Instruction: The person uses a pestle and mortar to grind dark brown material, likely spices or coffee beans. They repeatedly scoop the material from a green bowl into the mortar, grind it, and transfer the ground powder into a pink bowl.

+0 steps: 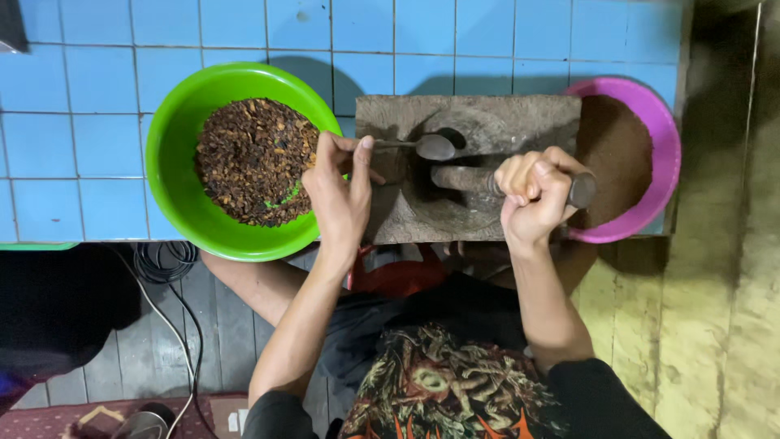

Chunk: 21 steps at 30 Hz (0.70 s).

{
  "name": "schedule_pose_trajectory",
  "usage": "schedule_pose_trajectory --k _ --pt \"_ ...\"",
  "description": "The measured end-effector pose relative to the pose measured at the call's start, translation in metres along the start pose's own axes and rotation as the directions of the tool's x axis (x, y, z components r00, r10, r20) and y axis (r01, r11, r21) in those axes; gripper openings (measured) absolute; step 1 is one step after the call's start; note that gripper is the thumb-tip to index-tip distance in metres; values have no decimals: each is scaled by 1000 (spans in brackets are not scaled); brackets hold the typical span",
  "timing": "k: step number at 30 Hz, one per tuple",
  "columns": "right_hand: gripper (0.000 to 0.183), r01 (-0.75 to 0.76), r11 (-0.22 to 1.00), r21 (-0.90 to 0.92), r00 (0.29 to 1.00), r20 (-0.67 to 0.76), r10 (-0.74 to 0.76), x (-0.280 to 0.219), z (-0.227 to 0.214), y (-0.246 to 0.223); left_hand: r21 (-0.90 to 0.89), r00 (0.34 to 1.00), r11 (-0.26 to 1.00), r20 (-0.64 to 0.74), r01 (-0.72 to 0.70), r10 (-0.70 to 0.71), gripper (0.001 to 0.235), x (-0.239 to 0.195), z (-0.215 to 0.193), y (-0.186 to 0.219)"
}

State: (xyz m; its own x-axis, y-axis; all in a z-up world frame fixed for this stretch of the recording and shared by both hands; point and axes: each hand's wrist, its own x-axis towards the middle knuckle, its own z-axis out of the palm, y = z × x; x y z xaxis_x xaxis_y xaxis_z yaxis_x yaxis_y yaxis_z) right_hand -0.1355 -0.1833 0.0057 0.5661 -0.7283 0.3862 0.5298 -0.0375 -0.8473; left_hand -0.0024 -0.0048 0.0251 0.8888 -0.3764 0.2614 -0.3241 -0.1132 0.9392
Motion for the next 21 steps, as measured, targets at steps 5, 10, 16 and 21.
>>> schedule_pose_trajectory --k 5,10,16,21 --pt "37 -13 999 35 999 36 12 5 -14 2 43 998 999 -56 -13 16 17 -4 9 -6" --pt "36 -13 999 35 999 38 12 8 -28 -17 -17 995 998 -82 -62 61 16 -3 10 -14" --pt "28 185 983 1 978 -99 -183 -4 -19 29 -43 993 995 -85 -90 86 17 -6 11 -16" --pt "39 169 986 -14 983 72 -168 8 9 8 -3 989 994 -98 -113 112 17 -6 12 -23"
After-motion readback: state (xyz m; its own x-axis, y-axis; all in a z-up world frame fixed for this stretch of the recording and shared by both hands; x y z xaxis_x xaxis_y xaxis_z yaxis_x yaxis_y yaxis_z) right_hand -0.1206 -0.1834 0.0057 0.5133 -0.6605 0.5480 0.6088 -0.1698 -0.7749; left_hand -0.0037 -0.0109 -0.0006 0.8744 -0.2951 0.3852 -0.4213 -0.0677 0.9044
